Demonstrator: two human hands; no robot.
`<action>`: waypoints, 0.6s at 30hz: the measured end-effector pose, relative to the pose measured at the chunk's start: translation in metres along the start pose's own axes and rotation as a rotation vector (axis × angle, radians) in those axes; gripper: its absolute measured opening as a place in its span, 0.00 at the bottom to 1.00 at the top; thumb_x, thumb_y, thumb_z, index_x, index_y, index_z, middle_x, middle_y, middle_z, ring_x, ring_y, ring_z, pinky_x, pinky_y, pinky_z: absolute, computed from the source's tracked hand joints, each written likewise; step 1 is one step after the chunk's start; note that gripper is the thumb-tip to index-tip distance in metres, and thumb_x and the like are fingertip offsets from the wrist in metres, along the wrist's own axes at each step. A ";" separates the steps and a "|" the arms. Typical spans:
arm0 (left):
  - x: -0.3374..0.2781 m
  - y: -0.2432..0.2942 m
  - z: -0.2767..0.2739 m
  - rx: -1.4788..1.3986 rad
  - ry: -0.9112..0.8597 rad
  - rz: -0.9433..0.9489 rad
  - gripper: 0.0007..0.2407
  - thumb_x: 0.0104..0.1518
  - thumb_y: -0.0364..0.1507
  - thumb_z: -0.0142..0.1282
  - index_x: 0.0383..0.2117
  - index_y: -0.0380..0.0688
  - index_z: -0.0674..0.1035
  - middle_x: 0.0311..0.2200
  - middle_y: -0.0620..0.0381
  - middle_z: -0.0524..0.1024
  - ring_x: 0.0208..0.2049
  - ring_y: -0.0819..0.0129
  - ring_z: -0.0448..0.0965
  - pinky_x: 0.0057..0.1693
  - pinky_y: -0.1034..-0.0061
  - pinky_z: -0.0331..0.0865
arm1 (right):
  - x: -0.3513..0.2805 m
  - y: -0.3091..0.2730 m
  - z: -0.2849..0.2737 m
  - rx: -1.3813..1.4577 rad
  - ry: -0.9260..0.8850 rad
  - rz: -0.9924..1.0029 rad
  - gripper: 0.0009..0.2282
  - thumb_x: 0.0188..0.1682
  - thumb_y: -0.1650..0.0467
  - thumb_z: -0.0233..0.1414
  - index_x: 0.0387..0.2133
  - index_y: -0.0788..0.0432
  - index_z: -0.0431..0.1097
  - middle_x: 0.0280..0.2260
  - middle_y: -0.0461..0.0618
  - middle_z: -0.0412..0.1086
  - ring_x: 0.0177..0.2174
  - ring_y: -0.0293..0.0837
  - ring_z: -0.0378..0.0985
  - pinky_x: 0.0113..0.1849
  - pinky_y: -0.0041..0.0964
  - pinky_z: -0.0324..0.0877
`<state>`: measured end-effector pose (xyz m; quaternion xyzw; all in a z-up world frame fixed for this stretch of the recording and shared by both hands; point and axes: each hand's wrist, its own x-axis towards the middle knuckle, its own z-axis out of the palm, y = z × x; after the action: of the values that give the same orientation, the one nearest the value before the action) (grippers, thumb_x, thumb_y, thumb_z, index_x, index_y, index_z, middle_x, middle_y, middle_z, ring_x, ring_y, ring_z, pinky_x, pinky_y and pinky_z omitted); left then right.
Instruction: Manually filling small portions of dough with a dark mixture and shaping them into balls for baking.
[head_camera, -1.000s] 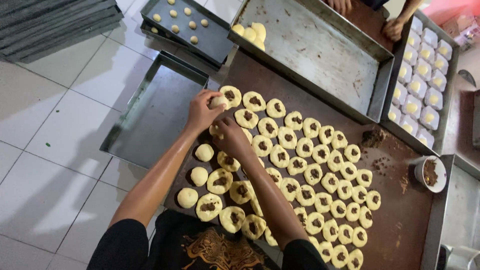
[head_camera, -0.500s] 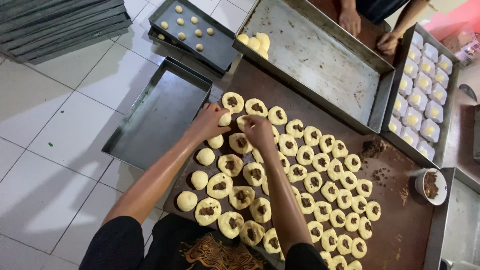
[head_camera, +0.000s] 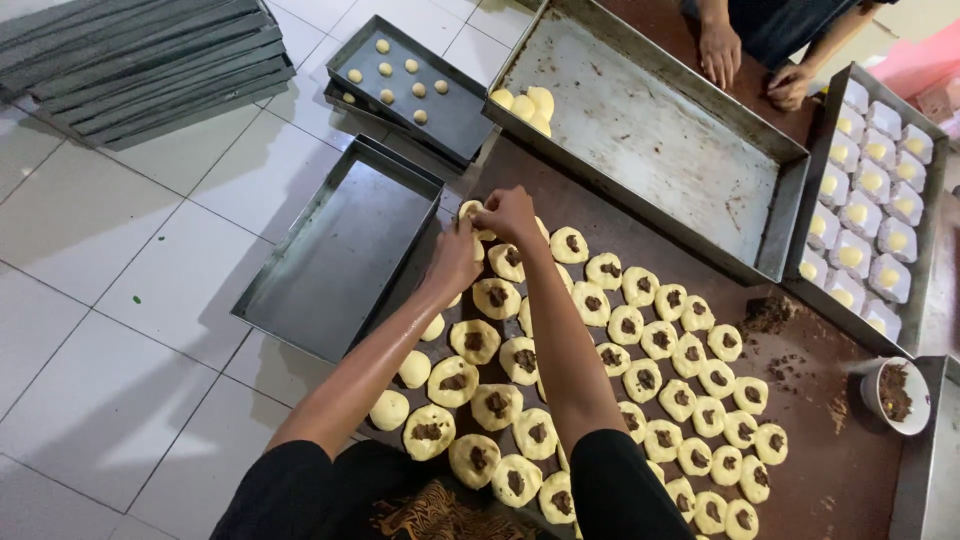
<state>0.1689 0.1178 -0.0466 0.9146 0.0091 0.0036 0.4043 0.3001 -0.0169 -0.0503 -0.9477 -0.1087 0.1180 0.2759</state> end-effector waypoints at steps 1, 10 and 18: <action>-0.002 0.002 -0.005 -0.066 0.001 0.029 0.31 0.44 0.26 0.68 0.57 0.34 0.65 0.54 0.38 0.67 0.55 0.42 0.68 0.58 0.54 0.69 | 0.002 0.005 0.006 0.012 0.013 -0.069 0.17 0.38 0.63 0.69 0.33 0.62 0.77 0.35 0.58 0.76 0.34 0.52 0.81 0.36 0.44 0.75; -0.009 -0.039 0.001 -0.163 0.465 0.092 0.09 0.61 0.28 0.58 0.42 0.38 0.73 0.42 0.45 0.72 0.46 0.51 0.75 0.52 0.61 0.70 | -0.051 -0.039 -0.048 1.044 -0.042 -0.129 0.11 0.44 0.77 0.62 0.32 0.57 0.65 0.33 0.49 0.73 0.33 0.43 0.81 0.34 0.38 0.83; -0.009 0.034 -0.037 -1.588 -0.251 -0.242 0.17 0.64 0.41 0.53 0.49 0.39 0.79 0.40 0.56 0.82 0.44 0.65 0.81 0.50 0.68 0.76 | -0.143 -0.038 -0.091 1.227 -0.129 -0.091 0.08 0.50 0.78 0.59 0.40 0.61 0.68 0.37 0.49 0.73 0.37 0.42 0.79 0.38 0.35 0.78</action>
<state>0.1596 0.1223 0.0036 0.3411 0.0572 -0.1375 0.9282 0.1852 -0.0696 0.0681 -0.6018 -0.0780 0.2041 0.7682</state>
